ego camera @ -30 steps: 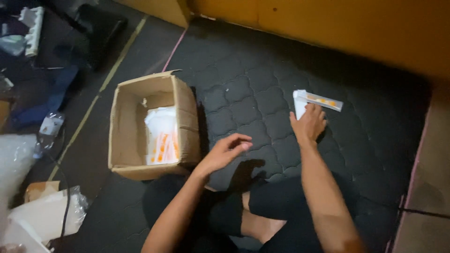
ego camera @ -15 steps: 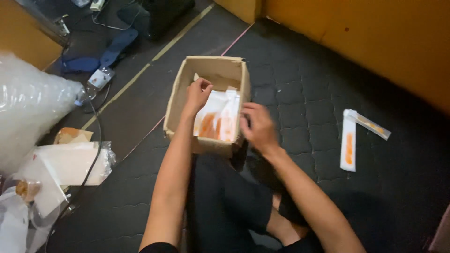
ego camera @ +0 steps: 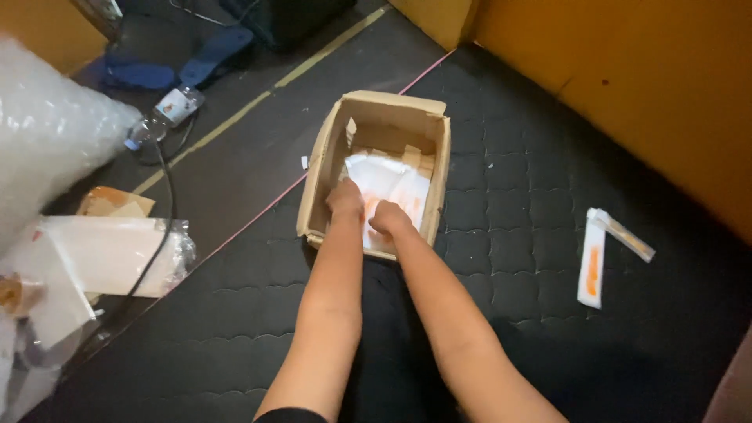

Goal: Inserting thin paper strips into clear plastic sleeves.

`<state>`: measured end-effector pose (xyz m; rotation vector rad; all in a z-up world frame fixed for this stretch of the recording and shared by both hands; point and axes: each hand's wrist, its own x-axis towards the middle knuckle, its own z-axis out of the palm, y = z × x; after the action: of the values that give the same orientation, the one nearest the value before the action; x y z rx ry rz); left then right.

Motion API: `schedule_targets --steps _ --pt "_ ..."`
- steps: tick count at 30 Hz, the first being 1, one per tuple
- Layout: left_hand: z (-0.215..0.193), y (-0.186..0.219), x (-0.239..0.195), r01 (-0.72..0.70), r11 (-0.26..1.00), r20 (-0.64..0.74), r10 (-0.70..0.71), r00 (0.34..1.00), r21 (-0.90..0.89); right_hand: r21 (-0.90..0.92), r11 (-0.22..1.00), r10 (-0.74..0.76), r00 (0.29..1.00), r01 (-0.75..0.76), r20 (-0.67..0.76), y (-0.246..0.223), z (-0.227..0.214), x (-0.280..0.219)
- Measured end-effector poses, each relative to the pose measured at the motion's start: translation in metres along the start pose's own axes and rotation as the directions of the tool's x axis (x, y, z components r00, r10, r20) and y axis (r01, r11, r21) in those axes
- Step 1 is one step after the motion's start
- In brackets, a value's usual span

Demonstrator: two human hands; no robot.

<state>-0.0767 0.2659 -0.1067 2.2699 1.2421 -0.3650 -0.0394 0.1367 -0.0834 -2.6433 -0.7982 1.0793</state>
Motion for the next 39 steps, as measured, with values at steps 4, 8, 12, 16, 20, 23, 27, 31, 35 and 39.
schedule_targets --steps 4,8,12,16,20,23,27,31,35,39 --pt "0.0 0.01 0.0 -0.026 0.996 -0.081 0.019 0.997 -0.088 0.112 0.994 -0.012 1.0 0.013 -0.015 0.017 -0.004 0.018" --pt "-0.008 0.014 0.001 0.014 0.967 -0.078 -0.035 0.996 -0.256 0.276 0.961 0.05 0.994 -0.021 -0.098 -0.002 -0.039 -0.032" --pt "0.037 0.002 0.067 -0.008 0.874 -0.071 -0.03 0.997 -0.486 0.425 0.905 0.085 0.977 0.006 -0.194 0.002 -0.041 -0.019" --pt "-0.019 0.017 -0.022 -0.03 0.735 0.037 0.074 0.997 -0.677 0.781 0.624 0.154 0.976 0.025 -0.154 0.019 -0.025 0.011" --pt "-0.021 0.018 -0.033 0.04 0.578 0.115 0.095 0.989 -0.815 0.849 0.528 0.144 0.984 0.015 -0.107 0.023 -0.017 0.011" --pt "-0.031 0.015 -0.045 0.023 0.73 0.033 0.0 0.999 -0.684 0.744 0.666 0.204 0.972 -0.054 -0.113 0.038 -0.01 0.021" --pt "-0.036 0.018 -0.058 -0.096 0.912 -0.258 -0.011 0.966 -0.398 0.608 0.787 0.227 0.965 -0.101 -0.133 0.033 -0.015 0.013" --pt "-0.024 0.033 -0.031 -0.261 0.833 -0.265 0.144 0.953 -0.487 0.622 0.783 0.182 0.961 -0.014 -0.207 0.007 -0.057 -0.044" --pt "-0.043 0.047 -0.062 -0.324 0.49 -0.231 0.242 0.942 -0.809 0.694 0.695 0.101 0.931 0.186 -0.351 0.008 -0.068 -0.058" --pt "-0.039 0.058 -0.062 -0.367 0.325 -0.284 0.275 0.918 -0.872 0.795 0.357 -0.055 0.861 0.49 -0.506 0.025 -0.069 -0.047"
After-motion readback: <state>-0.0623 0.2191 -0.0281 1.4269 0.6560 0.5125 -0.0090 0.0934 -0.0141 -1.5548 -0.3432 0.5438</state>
